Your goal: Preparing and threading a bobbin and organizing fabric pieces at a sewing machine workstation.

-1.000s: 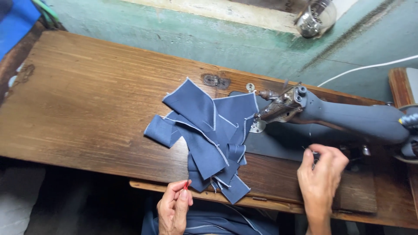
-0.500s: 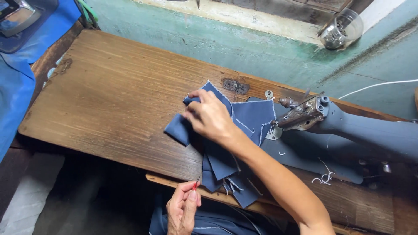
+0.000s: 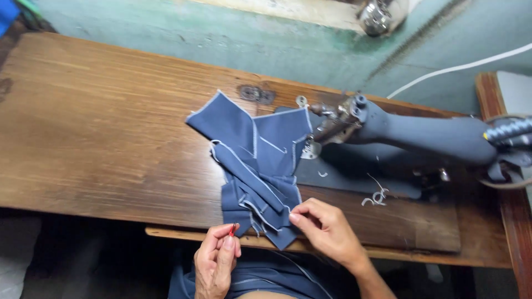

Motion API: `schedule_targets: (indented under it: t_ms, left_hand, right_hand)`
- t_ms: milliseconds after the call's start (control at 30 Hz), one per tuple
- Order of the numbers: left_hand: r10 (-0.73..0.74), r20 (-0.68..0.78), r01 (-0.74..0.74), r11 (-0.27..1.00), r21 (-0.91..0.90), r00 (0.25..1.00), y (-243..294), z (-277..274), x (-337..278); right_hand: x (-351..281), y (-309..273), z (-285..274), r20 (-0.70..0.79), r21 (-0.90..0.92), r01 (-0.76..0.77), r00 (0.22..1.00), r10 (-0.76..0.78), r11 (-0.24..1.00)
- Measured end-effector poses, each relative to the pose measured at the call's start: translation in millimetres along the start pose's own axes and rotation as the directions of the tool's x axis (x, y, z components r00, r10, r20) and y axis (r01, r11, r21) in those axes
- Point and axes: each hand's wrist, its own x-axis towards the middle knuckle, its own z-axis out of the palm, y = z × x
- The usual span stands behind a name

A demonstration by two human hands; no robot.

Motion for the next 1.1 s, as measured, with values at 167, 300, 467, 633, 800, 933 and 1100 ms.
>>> schedule_targets:
  t_ms: [167, 300, 467, 633, 800, 933, 1100]
  left_hand:
    - [-0.184, 0.217, 0.211, 0.971, -0.109, 0.959, 6, 25, 7]
    - [-0.264, 0.356, 0.306, 0.95, -0.067, 0.897, 21, 38, 17]
    - [-0.235, 0.366, 0.259, 0.966, -0.015, 0.9, 20, 49, 24]
    - [-0.166, 0.323, 0.206, 0.974, -0.092, 0.932, 21, 53, 23]
    - [-0.238, 0.396, 0.298, 0.949, -0.098, 0.887, 16, 60, 10]
    - [-0.258, 0.417, 0.332, 0.936, -0.114, 0.872, 1, 71, 8]
    - [-0.227, 0.388, 0.33, 0.918, -0.221, 0.893, 4, 72, 6]
  right_hand:
    - [-20, -1, 8, -0.145, 0.076, 0.044, 0.989, -0.033, 0.996]
    - [-22, -8, 9, -0.215, 0.099, 0.128, 0.971, -0.105, 0.987]
    - [-24, -12, 11, -0.181, 0.091, 0.173, 0.971, -0.155, 0.981]
    - [-28, -5, 17, -0.186, 0.143, -0.046, 0.98, 0.073, 0.989]
    - [-29, 1, 20, -0.1, 0.652, -0.246, 0.91, 0.403, 0.717]
    - [-32, 1, 19, -0.047, 0.661, -0.223, 0.941, 0.335, 0.717]
    - [-39, 1, 14, -0.139, 0.505, -0.18, 0.948, 0.285, 0.844]
